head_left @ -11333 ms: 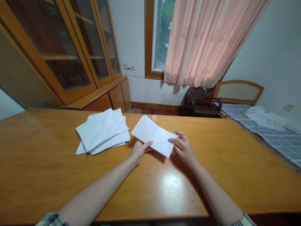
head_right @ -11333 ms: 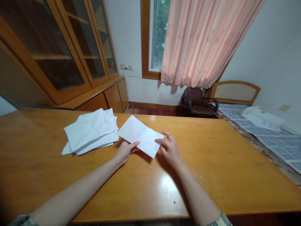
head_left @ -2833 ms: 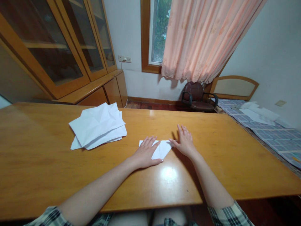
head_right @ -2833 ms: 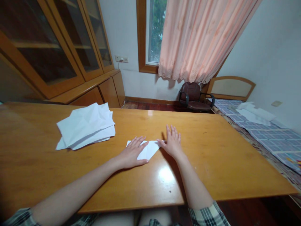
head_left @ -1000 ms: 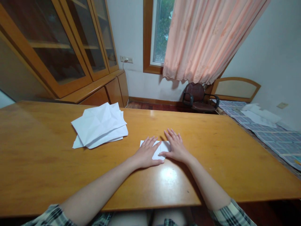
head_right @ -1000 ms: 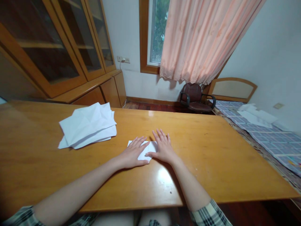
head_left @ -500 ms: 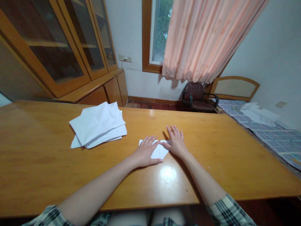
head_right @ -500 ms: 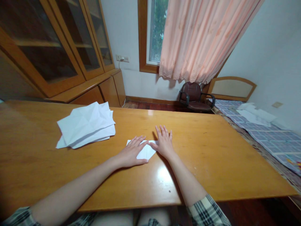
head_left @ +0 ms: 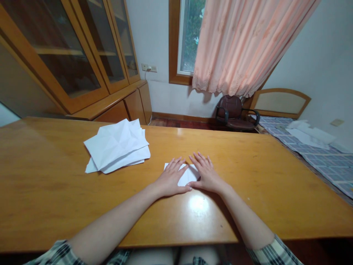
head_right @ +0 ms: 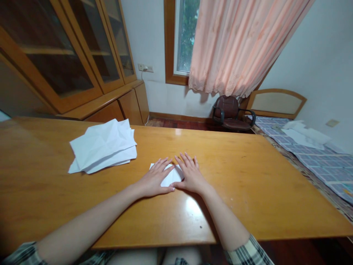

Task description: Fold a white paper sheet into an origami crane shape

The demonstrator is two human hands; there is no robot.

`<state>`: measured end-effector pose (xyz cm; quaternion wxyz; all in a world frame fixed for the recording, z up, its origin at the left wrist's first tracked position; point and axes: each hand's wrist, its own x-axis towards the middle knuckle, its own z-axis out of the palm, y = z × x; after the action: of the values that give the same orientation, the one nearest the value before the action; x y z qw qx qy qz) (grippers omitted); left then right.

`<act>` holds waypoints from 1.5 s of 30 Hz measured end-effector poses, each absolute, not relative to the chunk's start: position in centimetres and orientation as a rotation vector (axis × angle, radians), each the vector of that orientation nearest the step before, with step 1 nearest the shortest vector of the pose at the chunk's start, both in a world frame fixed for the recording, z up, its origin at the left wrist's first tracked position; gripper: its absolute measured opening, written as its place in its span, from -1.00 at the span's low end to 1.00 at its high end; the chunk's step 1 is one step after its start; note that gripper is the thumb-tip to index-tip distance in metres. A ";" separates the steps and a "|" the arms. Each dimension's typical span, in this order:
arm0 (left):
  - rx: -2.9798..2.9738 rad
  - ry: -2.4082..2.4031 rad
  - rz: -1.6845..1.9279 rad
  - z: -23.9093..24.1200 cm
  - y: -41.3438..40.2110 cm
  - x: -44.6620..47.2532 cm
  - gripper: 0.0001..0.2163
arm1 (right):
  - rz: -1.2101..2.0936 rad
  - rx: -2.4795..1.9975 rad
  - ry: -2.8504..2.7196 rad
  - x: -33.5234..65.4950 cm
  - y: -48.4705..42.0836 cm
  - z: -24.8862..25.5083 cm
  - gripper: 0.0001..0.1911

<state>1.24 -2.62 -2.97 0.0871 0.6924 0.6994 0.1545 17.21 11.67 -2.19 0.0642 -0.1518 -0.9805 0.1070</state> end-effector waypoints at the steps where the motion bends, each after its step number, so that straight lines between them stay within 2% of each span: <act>1: 2.064 2.079 0.462 -2.9 -2.6 1.2 -0.20 | 0.321 -0.466 -2.965 17.3 11.8 -2.2 0.08; 13: 2.033 2.065 0.410 -2.8 -2.5 1.1 -0.16 | 0.253 -0.868 -2.895 18.0 15.3 -2.9 0.05; 29: 2.041 2.067 0.402 -3.3 -2.5 0.8 -0.15 | 0.171 -1.278 -2.680 19.4 17.9 -3.5 -0.10; 32: 2.047 2.061 0.436 -3.5 -2.5 0.7 -0.16 | 0.093 -1.290 -2.591 19.4 17.9 -2.9 -0.24; 36: 2.063 2.057 0.471 -3.5 -2.5 0.7 -0.18 | 0.198 -1.174 -2.592 19.1 17.1 -1.6 -0.62; 42: 2.071 2.090 0.495 -3.1 -2.6 1.0 -0.10 | 0.397 -1.069 -2.682 18.6 15.2 -1.1 -0.65; 45: 2.082 2.110 0.516 -3.2 -2.6 0.8 -0.12 | 0.448 -1.036 -2.688 18.6 14.9 -1.3 -0.65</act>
<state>0.85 -2.59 -3.17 0.0665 0.6904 0.6998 0.1712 18.56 14.87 -1.32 0.1127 -0.3531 -0.9161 0.1528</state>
